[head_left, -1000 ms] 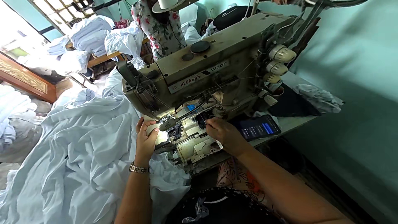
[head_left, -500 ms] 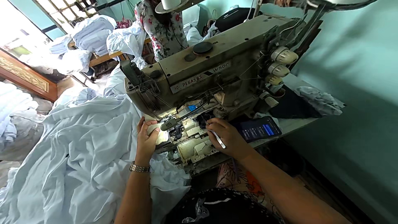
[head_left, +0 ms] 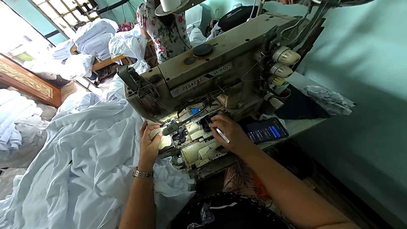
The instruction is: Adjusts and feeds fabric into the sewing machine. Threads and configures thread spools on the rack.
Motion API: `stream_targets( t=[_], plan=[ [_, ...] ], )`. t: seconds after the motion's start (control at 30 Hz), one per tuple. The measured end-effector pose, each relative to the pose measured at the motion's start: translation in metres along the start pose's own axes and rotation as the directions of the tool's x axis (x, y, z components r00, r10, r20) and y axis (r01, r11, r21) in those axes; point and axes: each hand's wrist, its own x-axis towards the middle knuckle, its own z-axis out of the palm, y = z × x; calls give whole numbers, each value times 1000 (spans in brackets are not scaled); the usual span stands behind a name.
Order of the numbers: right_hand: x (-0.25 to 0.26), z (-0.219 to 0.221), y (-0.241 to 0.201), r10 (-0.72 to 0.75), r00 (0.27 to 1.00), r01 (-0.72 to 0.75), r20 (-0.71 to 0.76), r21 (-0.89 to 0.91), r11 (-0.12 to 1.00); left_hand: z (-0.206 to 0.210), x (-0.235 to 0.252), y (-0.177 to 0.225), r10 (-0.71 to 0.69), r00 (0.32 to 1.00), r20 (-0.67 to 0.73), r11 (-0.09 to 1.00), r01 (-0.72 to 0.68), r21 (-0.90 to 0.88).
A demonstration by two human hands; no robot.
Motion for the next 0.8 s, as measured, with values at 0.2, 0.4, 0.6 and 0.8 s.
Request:
stream_targets(
  t=[0.2,0.4,0.6,0.8],
  plan=[
    [-12,-17,-9,145,989,-142,-7,137,980,0,0,2,-4,1000,0,1000,4,-6],
    [-5,-15,-9,214,974,-188,-80,248,950,0,-1,3,-22,1000,-5,999,22,-24],
    [8,6,-5,249,958,-217,-140,209,954,1,0,2,-30,999,-11,999,29,-32],
    [-1,19,-7,356,894,-249,-272,359,899,1,-1,5,-30,999,-14,999,29,-34]
  ],
)
